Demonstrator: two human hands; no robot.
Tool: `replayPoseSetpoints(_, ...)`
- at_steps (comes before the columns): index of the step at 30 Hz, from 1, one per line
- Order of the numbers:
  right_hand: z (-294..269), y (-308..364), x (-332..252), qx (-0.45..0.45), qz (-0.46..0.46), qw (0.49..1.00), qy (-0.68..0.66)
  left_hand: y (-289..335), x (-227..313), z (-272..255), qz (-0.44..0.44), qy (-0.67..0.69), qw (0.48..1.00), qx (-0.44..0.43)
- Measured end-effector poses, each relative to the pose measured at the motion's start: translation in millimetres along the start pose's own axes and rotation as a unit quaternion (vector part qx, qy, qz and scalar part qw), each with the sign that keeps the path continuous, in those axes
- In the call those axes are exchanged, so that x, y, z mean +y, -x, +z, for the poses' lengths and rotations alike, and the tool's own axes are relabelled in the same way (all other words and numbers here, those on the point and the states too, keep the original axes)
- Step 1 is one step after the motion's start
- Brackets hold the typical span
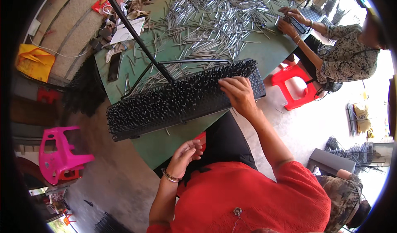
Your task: Manually inserting small metal rods into a perforated base plate for assembly.
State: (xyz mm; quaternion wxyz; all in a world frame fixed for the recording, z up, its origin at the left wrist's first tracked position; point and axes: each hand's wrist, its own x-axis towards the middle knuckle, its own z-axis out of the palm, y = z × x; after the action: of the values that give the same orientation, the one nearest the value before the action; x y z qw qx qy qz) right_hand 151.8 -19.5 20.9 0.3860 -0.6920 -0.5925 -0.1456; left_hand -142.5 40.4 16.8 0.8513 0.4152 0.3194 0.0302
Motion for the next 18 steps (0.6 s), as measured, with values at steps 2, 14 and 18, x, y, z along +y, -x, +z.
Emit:
replayPoseSetpoints(2, 1, 1, -3, -0.017, -0.005, 1.0, 0.011, 4, 13, 1, 0.013, -0.025, 1.0, -0.005)
replayPoseSetpoints(14, -24, 0, 170, 0.155, 0.368, 0.904, -0.154, -17, 230, -38, 0.229, -0.099, 0.962, 0.107)
replayPoseSetpoints(18, 14, 4, 229, 0.077, 0.32, 0.944, -0.033, -135, 296, -83, 0.185, -0.261, 0.933, 0.162)
